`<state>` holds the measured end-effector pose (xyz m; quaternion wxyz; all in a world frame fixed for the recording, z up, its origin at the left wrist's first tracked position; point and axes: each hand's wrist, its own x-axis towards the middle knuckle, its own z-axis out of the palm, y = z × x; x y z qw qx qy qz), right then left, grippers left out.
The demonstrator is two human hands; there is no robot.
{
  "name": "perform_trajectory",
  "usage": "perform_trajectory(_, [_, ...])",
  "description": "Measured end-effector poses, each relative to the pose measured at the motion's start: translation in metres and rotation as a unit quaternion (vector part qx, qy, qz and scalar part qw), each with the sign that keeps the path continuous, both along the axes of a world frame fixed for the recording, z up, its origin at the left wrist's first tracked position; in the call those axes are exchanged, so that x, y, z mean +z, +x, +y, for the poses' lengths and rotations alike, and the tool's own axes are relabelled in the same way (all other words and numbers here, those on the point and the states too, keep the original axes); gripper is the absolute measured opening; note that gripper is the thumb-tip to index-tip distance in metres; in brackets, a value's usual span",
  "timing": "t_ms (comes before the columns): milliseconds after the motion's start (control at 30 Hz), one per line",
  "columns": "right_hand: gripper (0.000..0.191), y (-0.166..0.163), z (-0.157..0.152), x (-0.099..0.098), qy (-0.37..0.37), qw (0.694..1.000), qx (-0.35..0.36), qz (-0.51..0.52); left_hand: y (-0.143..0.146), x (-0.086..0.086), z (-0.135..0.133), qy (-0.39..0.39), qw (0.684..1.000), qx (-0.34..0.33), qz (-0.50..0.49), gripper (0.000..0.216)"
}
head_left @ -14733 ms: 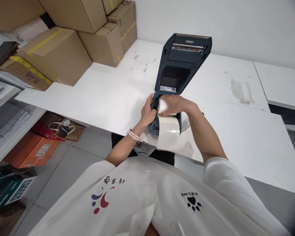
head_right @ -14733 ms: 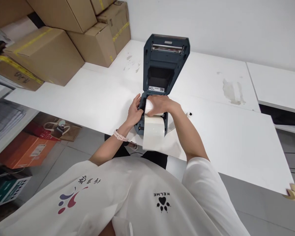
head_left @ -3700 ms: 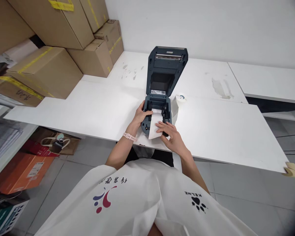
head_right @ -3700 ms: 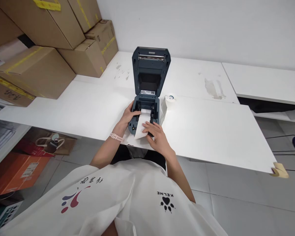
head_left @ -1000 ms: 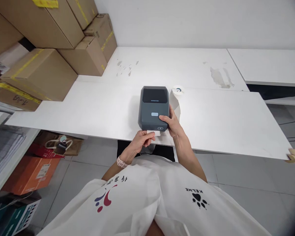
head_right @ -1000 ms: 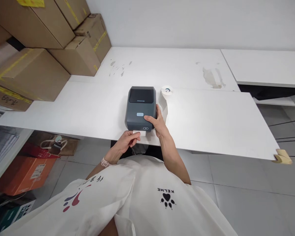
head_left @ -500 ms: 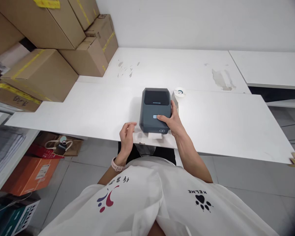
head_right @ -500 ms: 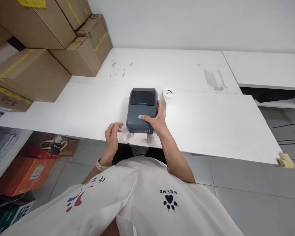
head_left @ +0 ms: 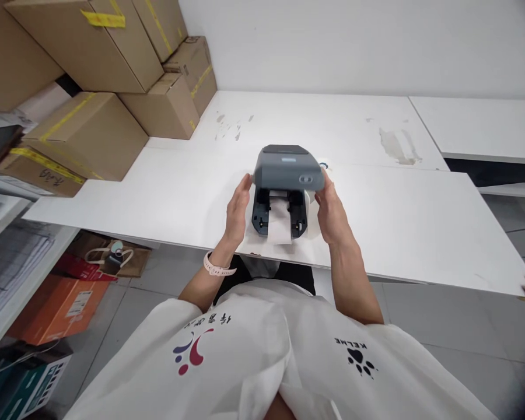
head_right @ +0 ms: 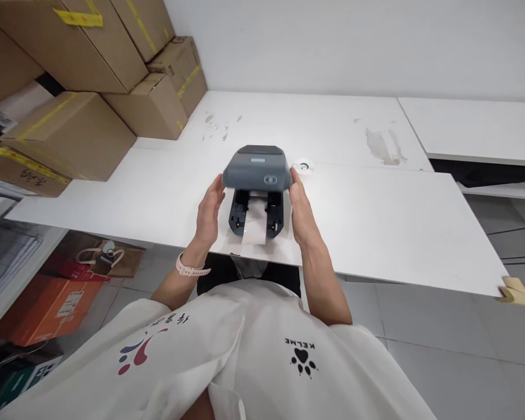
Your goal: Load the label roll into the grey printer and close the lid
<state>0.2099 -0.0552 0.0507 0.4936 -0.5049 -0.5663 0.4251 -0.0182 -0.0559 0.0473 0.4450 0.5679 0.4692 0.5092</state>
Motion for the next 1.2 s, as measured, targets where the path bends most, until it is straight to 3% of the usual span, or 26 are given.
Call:
perform_trajectory(200, [0.086,0.001,0.050,0.021,0.053,0.997,-0.021,-0.053,0.013,-0.024,0.048,-0.115,0.988,-0.002,0.106,0.085])
perform_trajectory(333, [0.089,0.003,0.080,0.016,0.041,0.998,-0.043,-0.037,0.018,-0.040,0.059,-0.106,0.988,-0.009,0.112,0.086])
perform_trajectory(400, [0.084,0.001,0.092,0.011,0.052,0.996,-0.056,-0.047,0.018,-0.044,0.060,-0.085,0.990,-0.005,0.115,0.084])
perform_trajectory(500, [0.059,-0.006,0.103,0.006,0.079,0.985,-0.036,-0.148,0.018,-0.047,0.061,-0.058,0.990,0.004,0.125,0.081])
perform_trajectory(567, [0.043,-0.016,0.103,0.004,0.087,0.959,0.017,-0.271,0.018,-0.047,0.063,-0.043,0.990,0.018,0.135,0.078])
perform_trajectory(700, [0.031,-0.036,0.096,-0.002,0.065,0.878,0.113,-0.462,0.018,-0.049,0.066,-0.032,0.987,0.034,0.151,0.078])
perform_trajectory(800, [0.030,-0.043,0.094,-0.002,0.043,0.829,0.199,-0.521,0.018,-0.052,0.067,-0.028,0.990,0.031,0.132,0.080])
perform_trajectory(867, [0.033,-0.041,0.094,0.003,0.036,0.816,0.263,-0.514,0.018,-0.055,0.068,-0.027,0.991,0.028,0.125,0.081])
perform_trajectory(1033, [0.053,-0.001,0.078,0.028,0.015,0.868,0.396,-0.301,0.017,-0.058,0.068,-0.028,0.992,0.028,0.118,0.081])
perform_trajectory(1100, [0.053,0.032,0.063,0.029,0.001,0.899,0.390,-0.198,0.017,-0.059,0.068,-0.026,0.993,0.024,0.112,0.080])
perform_trajectory(1200, [0.047,0.090,0.034,0.011,0.005,0.949,0.311,-0.056,0.017,-0.059,0.067,-0.022,0.995,0.021,0.100,0.075])
